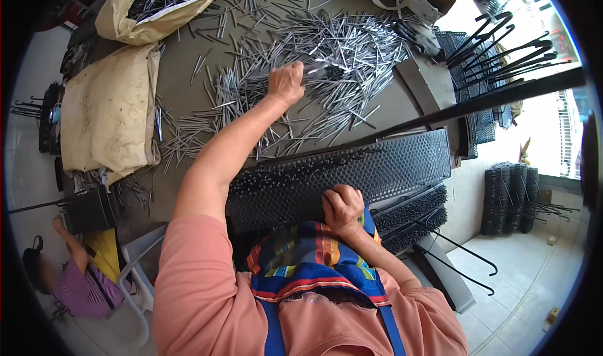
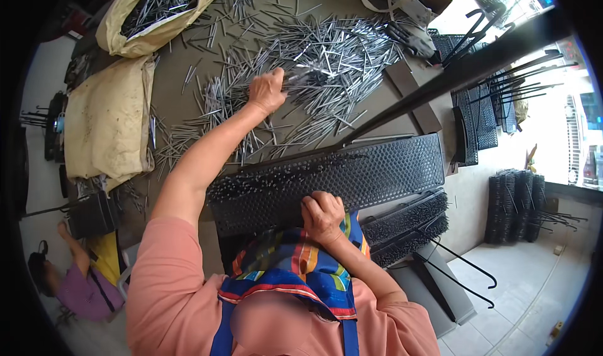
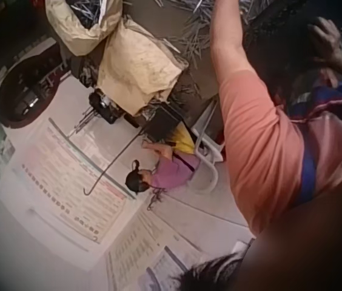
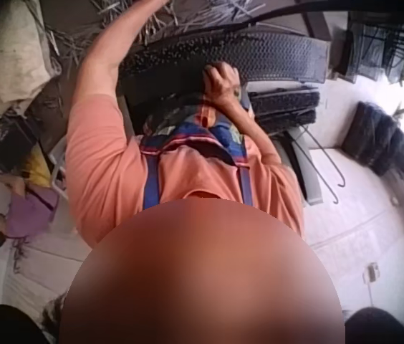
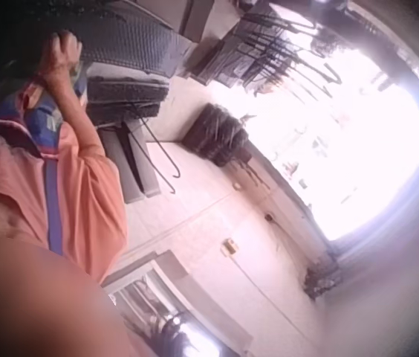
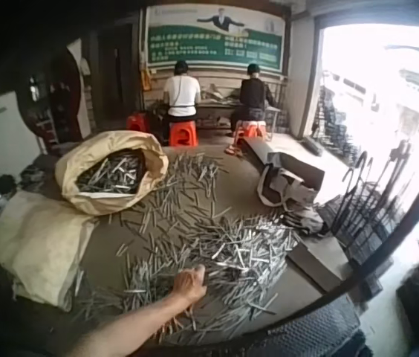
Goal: Inserting metal pins into a perforated mesh sheet to create a mesh structure.
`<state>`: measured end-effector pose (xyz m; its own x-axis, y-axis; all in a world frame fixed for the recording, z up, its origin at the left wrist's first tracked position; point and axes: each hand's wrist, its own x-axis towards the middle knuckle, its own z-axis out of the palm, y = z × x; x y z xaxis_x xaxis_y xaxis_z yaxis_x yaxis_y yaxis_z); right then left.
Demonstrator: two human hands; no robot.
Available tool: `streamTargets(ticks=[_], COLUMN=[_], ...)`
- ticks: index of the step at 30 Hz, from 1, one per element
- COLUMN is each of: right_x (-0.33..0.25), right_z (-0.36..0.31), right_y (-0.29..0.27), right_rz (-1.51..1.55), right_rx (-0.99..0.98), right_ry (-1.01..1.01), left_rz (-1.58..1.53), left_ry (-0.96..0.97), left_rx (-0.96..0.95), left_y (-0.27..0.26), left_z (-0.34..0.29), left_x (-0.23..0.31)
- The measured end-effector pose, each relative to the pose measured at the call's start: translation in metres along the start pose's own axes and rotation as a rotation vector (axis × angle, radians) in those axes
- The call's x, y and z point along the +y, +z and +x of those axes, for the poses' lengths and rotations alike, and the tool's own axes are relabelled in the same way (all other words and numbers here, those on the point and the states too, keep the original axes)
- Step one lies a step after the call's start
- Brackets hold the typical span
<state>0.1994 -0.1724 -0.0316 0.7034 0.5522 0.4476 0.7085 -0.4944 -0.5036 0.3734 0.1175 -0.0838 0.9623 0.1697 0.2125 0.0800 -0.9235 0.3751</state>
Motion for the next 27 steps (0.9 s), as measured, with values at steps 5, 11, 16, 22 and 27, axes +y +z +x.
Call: streamTargets(ticks=[5, 11, 16, 22, 27], right_x=[-0.003, -0.062, -0.071, -0.050, -0.069], right_z=[0.010, 0.111, 0.209, 0.256, 0.242], right_y=[-0.013, -0.018, 0.066, 0.141, 0.152], right_rz=[0.116, 0.436, 0.855, 1.365, 0.626], right_rx=[-0.091, 0.048, 0.314, 0.367, 0.173], right_ry=[0.074, -0.018, 0.564, 1.265, 0.814], left_rz=[-0.281, -1.235, -1.753, -1.486, -1.630], left_ry=[-0.294, -0.550, -0.613, -0.580, -0.806], left_rx=[0.271, 0.499, 0.645, 0.700, 0.684], left_y=[-0.047, -0.112, -0.161, -0.152, -0.132], left_z=[0.016, 0.020, 0.004, -0.044, -0.064], left_x=[-0.010, -0.038, -0.028, 0.045, 0.016])
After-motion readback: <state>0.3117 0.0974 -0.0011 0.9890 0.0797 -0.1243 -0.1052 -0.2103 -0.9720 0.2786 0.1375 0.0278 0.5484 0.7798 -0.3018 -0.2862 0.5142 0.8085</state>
